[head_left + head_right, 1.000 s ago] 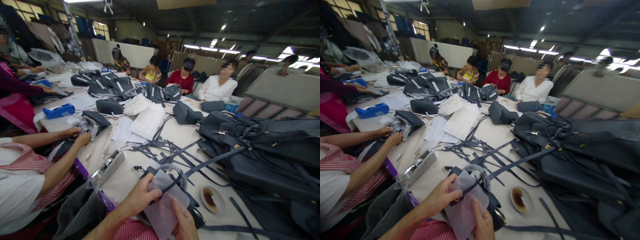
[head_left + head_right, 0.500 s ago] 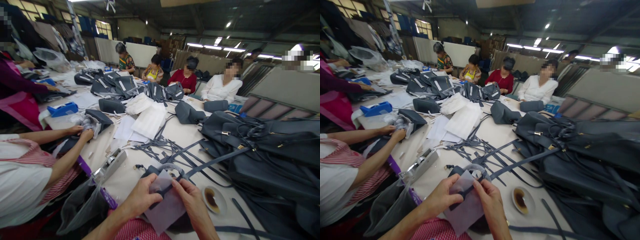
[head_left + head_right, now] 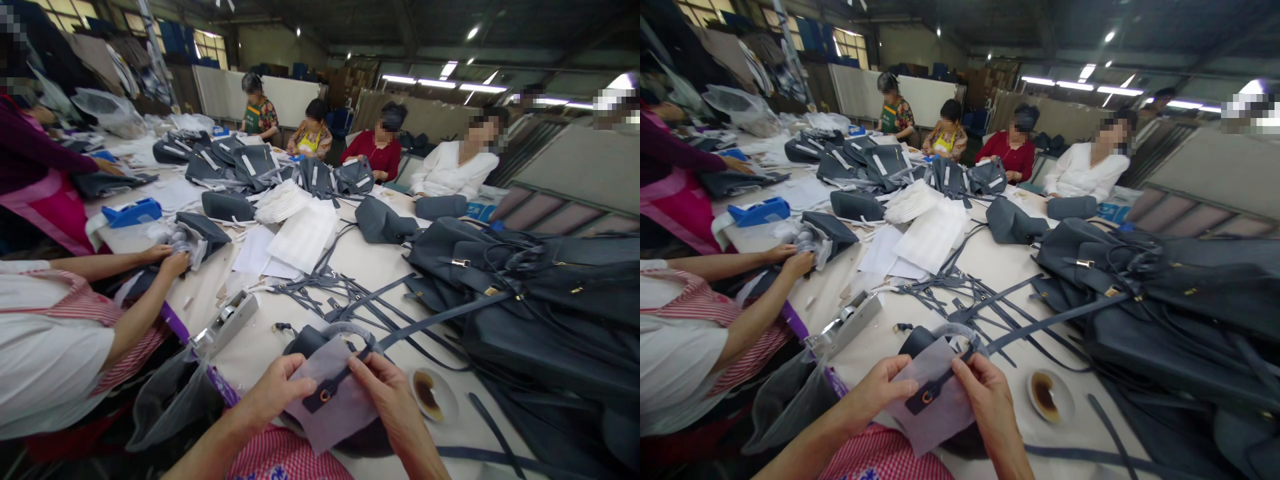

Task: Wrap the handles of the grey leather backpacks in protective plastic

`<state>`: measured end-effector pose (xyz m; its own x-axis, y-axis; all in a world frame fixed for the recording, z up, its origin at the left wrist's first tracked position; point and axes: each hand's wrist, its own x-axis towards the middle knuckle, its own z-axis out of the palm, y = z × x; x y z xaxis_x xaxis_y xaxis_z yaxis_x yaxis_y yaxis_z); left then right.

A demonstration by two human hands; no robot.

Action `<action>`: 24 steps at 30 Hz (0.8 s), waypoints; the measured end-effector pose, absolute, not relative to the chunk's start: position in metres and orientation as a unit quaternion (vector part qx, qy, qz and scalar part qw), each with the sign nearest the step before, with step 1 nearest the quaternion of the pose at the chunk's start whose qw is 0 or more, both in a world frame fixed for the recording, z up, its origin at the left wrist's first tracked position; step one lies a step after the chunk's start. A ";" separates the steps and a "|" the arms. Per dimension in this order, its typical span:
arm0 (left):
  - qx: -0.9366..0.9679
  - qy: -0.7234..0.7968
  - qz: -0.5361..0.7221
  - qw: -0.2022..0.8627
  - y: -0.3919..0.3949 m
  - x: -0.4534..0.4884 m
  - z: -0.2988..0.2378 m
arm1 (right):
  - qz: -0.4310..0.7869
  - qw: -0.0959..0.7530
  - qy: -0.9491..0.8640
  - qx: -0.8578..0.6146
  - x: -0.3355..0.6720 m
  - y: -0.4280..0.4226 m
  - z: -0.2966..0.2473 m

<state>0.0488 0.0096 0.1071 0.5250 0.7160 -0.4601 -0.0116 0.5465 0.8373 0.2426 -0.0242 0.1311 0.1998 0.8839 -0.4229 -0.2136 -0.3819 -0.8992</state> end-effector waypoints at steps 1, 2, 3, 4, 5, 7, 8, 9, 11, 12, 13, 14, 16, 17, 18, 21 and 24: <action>0.413 0.414 0.240 0.775 0.009 0.049 0.108 | 0.565 0.482 -0.278 -0.609 0.242 -0.024 0.131; 0.415 0.400 0.241 0.781 0.009 0.049 0.109 | 0.561 0.483 -0.278 -0.612 0.242 -0.024 0.131; 0.418 0.384 0.240 0.788 0.009 0.049 0.109 | 0.559 0.483 -0.276 -0.615 0.242 -0.024 0.131; 0.416 0.367 0.237 0.797 0.009 0.049 0.108 | 0.558 0.483 -0.275 -0.616 0.242 -0.024 0.131; 0.405 0.350 0.232 0.812 0.010 0.048 0.107 | 0.556 0.483 -0.276 -0.618 0.241 -0.024 0.131; 0.350 0.325 0.214 0.852 0.011 0.048 0.104 | 0.550 0.482 -0.284 -0.620 0.241 -0.025 0.131; 0.317 0.321 0.210 0.868 0.013 0.049 0.102 | 0.548 0.481 -0.289 -0.621 0.241 -0.025 0.132; 0.291 0.325 0.212 0.874 0.014 0.049 0.101 | 0.547 0.479 -0.292 -0.622 0.242 -0.025 0.132; 0.284 0.358 0.211 0.864 0.018 0.052 0.100 | 0.554 0.471 -0.292 -0.622 0.242 -0.025 0.133; 0.303 0.373 0.204 0.853 0.020 0.054 0.101 | 0.559 0.468 -0.292 -0.619 0.243 -0.024 0.133; 0.332 0.380 0.188 0.843 0.022 0.056 0.103 | 0.562 0.466 -0.296 -0.616 0.244 -0.024 0.133; 0.362 0.377 0.165 0.836 0.024 0.058 0.106 | 0.562 0.464 -0.304 -0.614 0.244 -0.024 0.132; 0.410 0.358 0.127 0.829 0.027 0.063 0.112 | 0.553 0.462 -0.319 -0.615 0.245 -0.023 0.131; 0.427 0.352 0.117 0.825 0.029 0.066 0.115 | 0.548 0.463 -0.324 -0.618 0.245 -0.023 0.130; 0.440 0.350 0.111 0.819 0.030 0.068 0.117 | 0.544 0.463 -0.326 -0.619 0.245 -0.022 0.129; 0.467 0.364 0.115 0.798 0.032 0.077 0.122 | 0.540 0.474 -0.323 -0.616 0.244 -0.021 0.128; 0.484 0.387 0.133 0.773 0.032 0.086 0.125 | 0.539 0.491 -0.309 -0.610 0.243 -0.021 0.131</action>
